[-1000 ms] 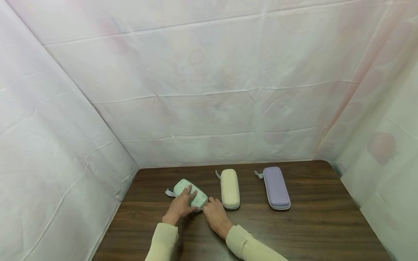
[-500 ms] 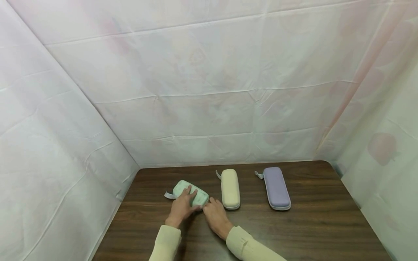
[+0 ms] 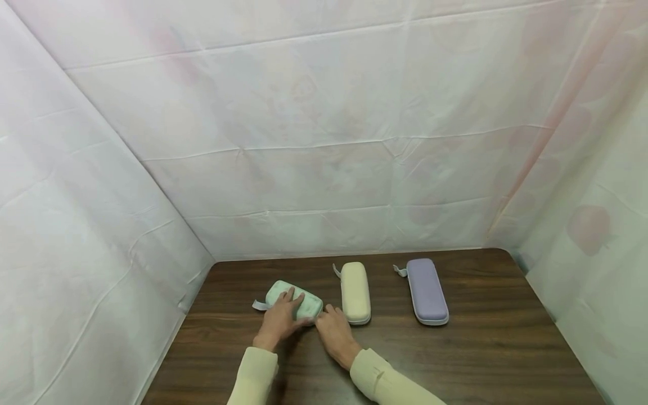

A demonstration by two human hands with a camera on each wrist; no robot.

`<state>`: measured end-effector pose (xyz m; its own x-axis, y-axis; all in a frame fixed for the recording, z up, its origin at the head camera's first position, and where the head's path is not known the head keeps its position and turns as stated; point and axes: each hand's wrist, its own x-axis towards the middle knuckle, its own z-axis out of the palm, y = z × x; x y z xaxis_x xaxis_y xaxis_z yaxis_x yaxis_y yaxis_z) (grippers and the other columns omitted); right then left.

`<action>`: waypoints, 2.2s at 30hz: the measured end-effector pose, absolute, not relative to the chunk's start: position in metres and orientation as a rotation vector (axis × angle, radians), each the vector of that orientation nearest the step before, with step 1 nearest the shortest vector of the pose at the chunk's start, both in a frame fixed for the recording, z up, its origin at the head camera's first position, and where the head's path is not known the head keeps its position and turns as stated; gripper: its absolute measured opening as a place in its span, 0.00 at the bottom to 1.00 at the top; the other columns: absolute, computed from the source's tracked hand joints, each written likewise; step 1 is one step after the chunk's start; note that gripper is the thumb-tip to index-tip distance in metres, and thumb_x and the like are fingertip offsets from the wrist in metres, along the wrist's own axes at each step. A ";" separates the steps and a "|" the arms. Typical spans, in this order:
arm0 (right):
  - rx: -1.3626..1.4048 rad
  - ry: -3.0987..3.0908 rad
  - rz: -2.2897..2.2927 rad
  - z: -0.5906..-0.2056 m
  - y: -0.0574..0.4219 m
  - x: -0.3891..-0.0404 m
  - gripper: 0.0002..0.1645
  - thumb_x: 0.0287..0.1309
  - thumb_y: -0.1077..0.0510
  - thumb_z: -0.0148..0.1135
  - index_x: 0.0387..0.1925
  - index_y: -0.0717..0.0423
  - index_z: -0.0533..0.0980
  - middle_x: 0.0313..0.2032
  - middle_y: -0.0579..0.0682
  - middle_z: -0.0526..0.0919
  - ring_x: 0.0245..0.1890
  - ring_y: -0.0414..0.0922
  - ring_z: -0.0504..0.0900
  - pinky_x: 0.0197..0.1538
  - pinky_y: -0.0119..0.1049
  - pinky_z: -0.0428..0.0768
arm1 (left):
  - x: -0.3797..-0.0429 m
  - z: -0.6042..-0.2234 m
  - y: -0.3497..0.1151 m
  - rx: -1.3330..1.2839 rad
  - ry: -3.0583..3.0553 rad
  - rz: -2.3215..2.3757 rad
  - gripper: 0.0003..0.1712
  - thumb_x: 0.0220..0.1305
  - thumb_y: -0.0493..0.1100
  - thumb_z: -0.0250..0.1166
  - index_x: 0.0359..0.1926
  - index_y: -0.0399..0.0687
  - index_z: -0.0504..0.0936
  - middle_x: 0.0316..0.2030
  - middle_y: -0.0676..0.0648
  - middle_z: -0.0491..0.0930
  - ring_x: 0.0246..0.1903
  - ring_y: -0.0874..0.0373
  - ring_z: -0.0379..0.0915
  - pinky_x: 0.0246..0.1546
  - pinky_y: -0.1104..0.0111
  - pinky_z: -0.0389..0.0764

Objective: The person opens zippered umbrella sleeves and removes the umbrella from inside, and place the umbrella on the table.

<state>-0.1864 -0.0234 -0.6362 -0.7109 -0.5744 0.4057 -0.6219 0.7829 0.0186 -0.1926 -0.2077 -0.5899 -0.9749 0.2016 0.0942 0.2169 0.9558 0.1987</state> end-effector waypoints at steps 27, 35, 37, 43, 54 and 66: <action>0.878 -2.628 0.151 -0.632 -0.024 -0.183 0.06 0.53 0.59 0.82 0.30 0.49 0.89 0.28 0.41 0.86 0.32 0.42 0.76 0.35 0.34 0.78 | -0.187 -0.605 -0.192 -0.135 -2.859 -0.160 0.39 0.51 0.63 0.80 0.62 0.51 0.88 0.64 0.35 0.80 0.58 0.39 0.79 0.42 0.47 0.86; 0.873 -2.649 0.109 -0.631 -0.023 -0.183 0.07 0.51 0.60 0.82 0.30 0.48 0.88 0.29 0.42 0.86 0.33 0.43 0.76 0.36 0.35 0.79 | -0.183 -0.609 -0.185 -0.087 -2.774 -0.157 0.40 0.48 0.64 0.80 0.60 0.48 0.89 0.61 0.34 0.81 0.59 0.38 0.79 0.46 0.49 0.85; 0.873 -2.653 0.109 -0.630 -0.022 -0.183 0.07 0.51 0.61 0.82 0.30 0.48 0.88 0.29 0.42 0.86 0.33 0.43 0.76 0.37 0.35 0.79 | -0.184 -0.610 -0.184 -0.088 -2.769 -0.188 0.40 0.48 0.63 0.81 0.59 0.46 0.89 0.61 0.33 0.81 0.60 0.36 0.78 0.50 0.47 0.84; 0.872 -2.650 0.133 -0.629 -0.022 -0.182 0.07 0.52 0.62 0.82 0.31 0.49 0.89 0.29 0.43 0.86 0.33 0.43 0.76 0.36 0.34 0.79 | -0.185 -0.613 -0.184 -0.081 -2.774 -0.254 0.39 0.48 0.60 0.82 0.59 0.44 0.89 0.61 0.31 0.80 0.61 0.33 0.76 0.56 0.43 0.80; 0.818 -2.651 0.096 -0.631 -0.024 -0.185 0.08 0.50 0.61 0.83 0.30 0.48 0.89 0.28 0.43 0.87 0.31 0.43 0.75 0.34 0.34 0.77 | -0.188 -0.607 -0.187 -0.100 -2.794 -0.213 0.37 0.49 0.60 0.82 0.57 0.45 0.89 0.59 0.30 0.82 0.57 0.32 0.80 0.48 0.44 0.85; 0.814 -2.651 0.136 -0.633 -0.023 -0.187 0.09 0.51 0.63 0.81 0.27 0.48 0.87 0.27 0.43 0.86 0.30 0.43 0.74 0.32 0.35 0.75 | -0.190 -0.599 -0.214 -0.228 -2.869 -0.386 0.28 0.55 0.48 0.80 0.56 0.44 0.90 0.62 0.34 0.82 0.63 0.28 0.76 0.59 0.37 0.78</action>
<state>-0.1873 -0.0234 -0.6332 -0.7678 -0.5241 0.3684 -0.5591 0.8290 0.0143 -0.1904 -0.2144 -0.5995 -0.9598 0.1214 0.2529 0.1840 0.9530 0.2406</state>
